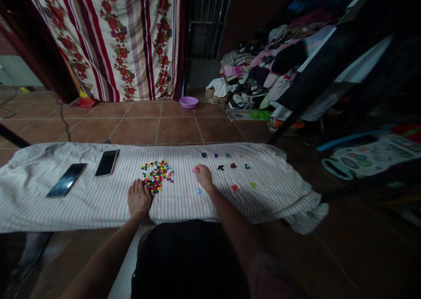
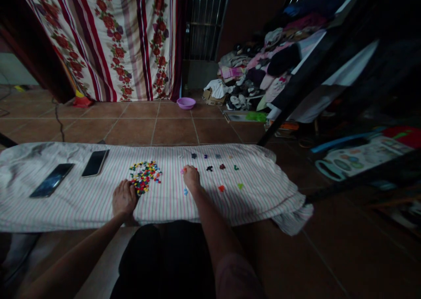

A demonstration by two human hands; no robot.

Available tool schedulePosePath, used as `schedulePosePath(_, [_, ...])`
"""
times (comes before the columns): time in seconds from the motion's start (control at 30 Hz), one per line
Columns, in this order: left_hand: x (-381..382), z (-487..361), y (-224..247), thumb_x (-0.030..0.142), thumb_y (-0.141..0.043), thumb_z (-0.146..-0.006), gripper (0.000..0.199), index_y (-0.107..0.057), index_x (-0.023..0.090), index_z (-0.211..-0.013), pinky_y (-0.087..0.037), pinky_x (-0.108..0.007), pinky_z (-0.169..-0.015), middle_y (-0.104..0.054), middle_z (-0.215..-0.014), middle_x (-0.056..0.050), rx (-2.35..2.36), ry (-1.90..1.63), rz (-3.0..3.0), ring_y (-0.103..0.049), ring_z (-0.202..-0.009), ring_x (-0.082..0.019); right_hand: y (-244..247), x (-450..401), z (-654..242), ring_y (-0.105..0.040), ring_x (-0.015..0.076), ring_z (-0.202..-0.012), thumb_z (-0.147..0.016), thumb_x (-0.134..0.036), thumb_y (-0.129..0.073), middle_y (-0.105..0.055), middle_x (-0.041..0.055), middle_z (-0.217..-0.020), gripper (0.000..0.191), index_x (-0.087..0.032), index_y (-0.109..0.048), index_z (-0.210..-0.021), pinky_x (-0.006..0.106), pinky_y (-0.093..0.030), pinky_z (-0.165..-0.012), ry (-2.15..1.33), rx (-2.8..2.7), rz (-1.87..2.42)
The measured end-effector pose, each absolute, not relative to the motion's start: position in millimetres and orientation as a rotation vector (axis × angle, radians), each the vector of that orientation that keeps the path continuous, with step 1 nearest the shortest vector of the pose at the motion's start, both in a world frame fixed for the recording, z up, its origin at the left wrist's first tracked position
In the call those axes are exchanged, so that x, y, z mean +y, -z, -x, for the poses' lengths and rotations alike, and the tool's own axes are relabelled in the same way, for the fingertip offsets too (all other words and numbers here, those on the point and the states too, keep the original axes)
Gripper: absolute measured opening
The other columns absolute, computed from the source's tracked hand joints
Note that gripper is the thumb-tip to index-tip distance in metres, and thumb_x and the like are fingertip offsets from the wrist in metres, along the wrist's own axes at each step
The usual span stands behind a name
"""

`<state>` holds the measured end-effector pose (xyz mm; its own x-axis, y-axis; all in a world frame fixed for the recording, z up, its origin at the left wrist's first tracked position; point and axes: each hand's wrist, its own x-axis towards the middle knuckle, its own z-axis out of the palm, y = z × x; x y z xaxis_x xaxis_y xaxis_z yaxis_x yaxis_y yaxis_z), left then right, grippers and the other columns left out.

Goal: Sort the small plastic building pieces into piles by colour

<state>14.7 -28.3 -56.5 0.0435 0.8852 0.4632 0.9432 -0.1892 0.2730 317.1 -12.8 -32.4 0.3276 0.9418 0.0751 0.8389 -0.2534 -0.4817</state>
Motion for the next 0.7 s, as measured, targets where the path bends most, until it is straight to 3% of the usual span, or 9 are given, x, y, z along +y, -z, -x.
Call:
schedulePosePath(0.33, [-28.8,-15.1,58.8,0.033,-0.026,-0.094,0.047,-0.057,0.006,-0.115,-0.036,-0.048,-0.106,-0.06,-0.124,-0.023,-1.919,0.887,2.186,-0.049,-0.126,-0.03,17.4,-13.7,-323.7,-0.064,0.0144,-0.081,-0.085,-0.021,-0.05,-0.07,0.0017,-0.087,0.015,-0.022,-0.062,-0.093,0.022,-0.042,-0.072,-0.338,-1.273,2.073])
schedulePosePath(0.7, [-29.6,-15.3,57.2,0.032,-0.03,-0.092,0.042,-0.056,0.011,-0.116,-0.036,-0.049,-0.104,-0.061,-0.122,-0.019,-1.902,0.938,2.187,-0.049,-0.125,-0.029,-6.3,-64.2,-416.5,-0.054,0.0172,-0.07,-0.08,-0.03,-0.041,-0.061,0.0003,-0.071,0.018,-0.023,-0.057,-0.078,0.026,-0.041,-0.068,-0.145,-0.902,2.05])
